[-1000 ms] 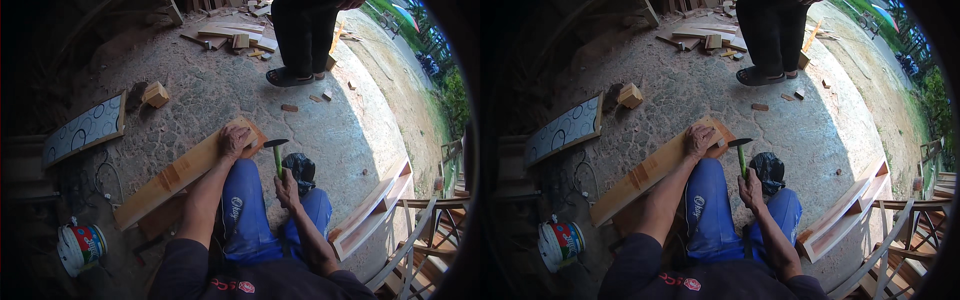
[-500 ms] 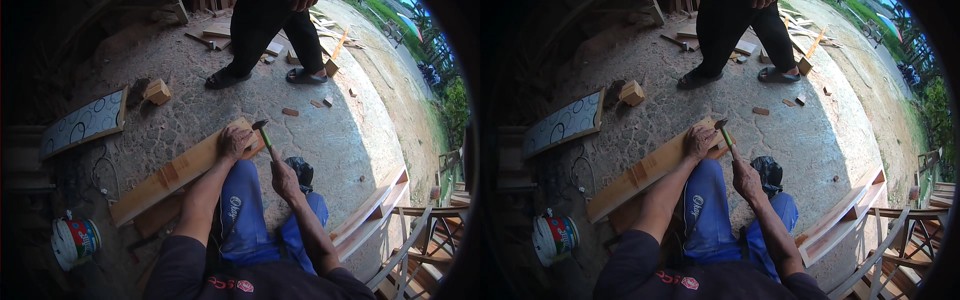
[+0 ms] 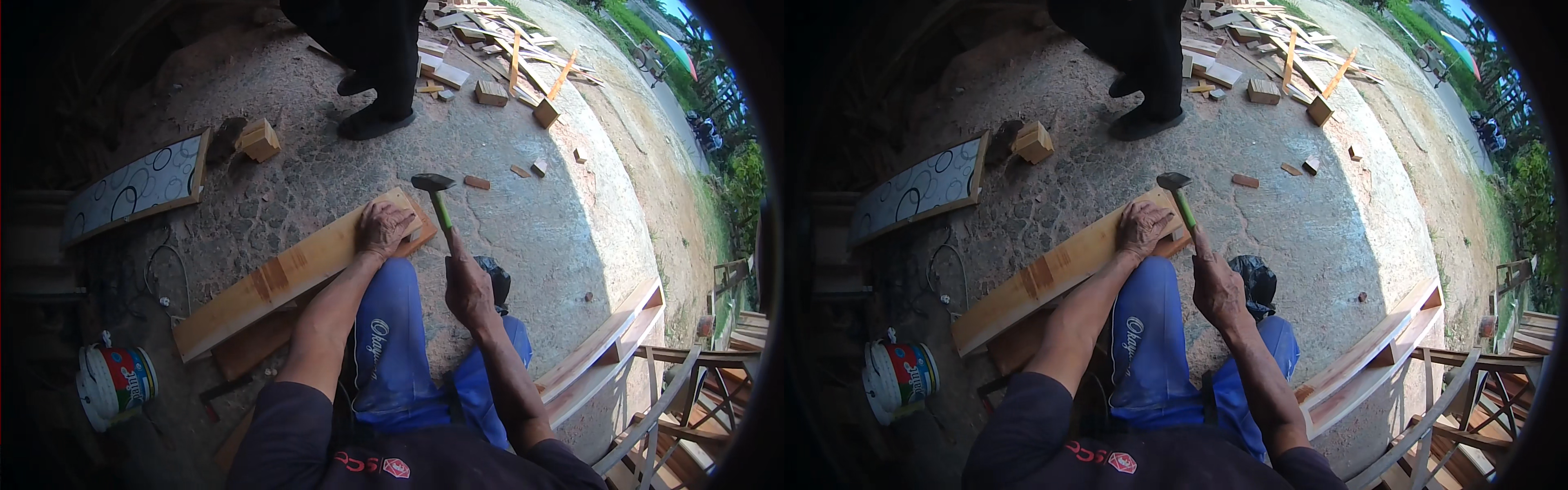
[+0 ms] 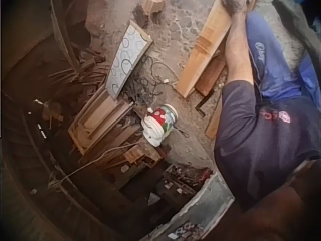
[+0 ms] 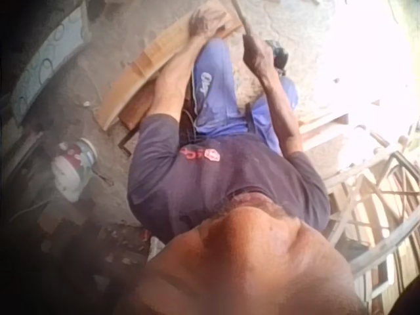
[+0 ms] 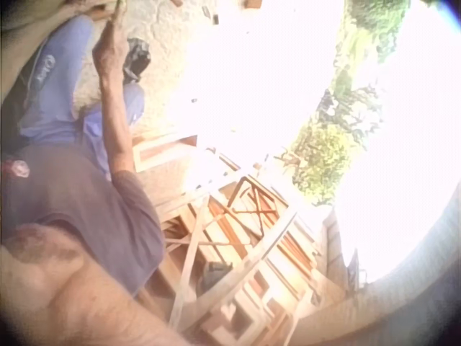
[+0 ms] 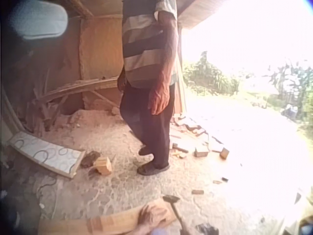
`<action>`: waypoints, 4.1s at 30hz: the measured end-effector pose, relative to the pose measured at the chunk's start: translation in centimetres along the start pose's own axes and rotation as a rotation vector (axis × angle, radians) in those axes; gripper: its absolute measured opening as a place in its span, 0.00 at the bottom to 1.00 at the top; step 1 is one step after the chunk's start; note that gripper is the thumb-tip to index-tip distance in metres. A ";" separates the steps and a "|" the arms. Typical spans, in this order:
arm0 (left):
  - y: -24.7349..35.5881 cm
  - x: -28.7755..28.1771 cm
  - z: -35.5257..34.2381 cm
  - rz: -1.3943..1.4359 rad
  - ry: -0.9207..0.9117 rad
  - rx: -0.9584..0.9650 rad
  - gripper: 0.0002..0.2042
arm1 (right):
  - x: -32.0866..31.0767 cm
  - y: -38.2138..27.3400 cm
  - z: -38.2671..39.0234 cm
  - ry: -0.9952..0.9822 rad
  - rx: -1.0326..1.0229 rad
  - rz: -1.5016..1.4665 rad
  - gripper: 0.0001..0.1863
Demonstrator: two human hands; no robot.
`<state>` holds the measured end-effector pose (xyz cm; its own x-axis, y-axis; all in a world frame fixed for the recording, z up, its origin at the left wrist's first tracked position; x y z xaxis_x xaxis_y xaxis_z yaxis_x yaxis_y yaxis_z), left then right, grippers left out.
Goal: The person assembles wooden components by marking them with a pencil, aligning pieces, and securing them using a hammer.
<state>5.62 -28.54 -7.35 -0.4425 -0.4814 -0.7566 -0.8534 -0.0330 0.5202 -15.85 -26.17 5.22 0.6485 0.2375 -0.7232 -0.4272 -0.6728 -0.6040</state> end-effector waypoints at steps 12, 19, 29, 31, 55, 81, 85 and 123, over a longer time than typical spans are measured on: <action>0.4 -0.5 -0.1 -0.011 0.015 0.000 0.14 | -0.6 -1.0 0.2 0.045 -0.045 0.074 0.40; 1.5 -0.3 -0.9 0.035 -0.047 -0.052 0.14 | 4.4 5.7 1.1 -0.251 0.262 0.081 0.36; -0.3 0.9 -0.9 0.123 -0.236 -0.138 0.21 | 5.4 7.0 5.4 -0.127 0.312 -0.116 0.37; -0.1 0.5 -0.7 -0.045 -0.150 -0.057 0.30 | 5.8 7.2 6.0 -0.088 0.397 -0.174 0.35; -0.1 3.4 0.4 -0.544 -0.315 0.057 0.47 | 8.9 12.0 4.1 -0.248 0.866 -0.931 0.29; -0.5 2.7 0.6 -0.435 -0.332 -0.002 0.46 | 14.8 13.5 -4.9 -0.131 0.753 -0.556 0.20; -1.3 -0.1 1.2 -0.259 -0.319 -0.089 0.53 | 14.4 13.6 -5.3 -0.167 0.848 -0.574 0.20; -4.7 -2.9 5.0 -0.494 -0.122 -0.166 0.54 | -10.7 -5.3 -4.0 0.322 -0.194 -0.109 0.25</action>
<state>9.58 -22.57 -9.57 -0.0366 -0.2689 -0.9625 -0.9175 -0.3726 0.1389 -18.01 -27.94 17.49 0.8613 0.1040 -0.4973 -0.2376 -0.7827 -0.5752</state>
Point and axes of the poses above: each hand's wrist, its own z-axis away from the middle knuckle, its own x-axis out of the palm, y = z × x, the point moved 7 cm from there along -z, towards the middle knuckle, and after that the axes turned 2 degrees about z, right-handed, at the moved point
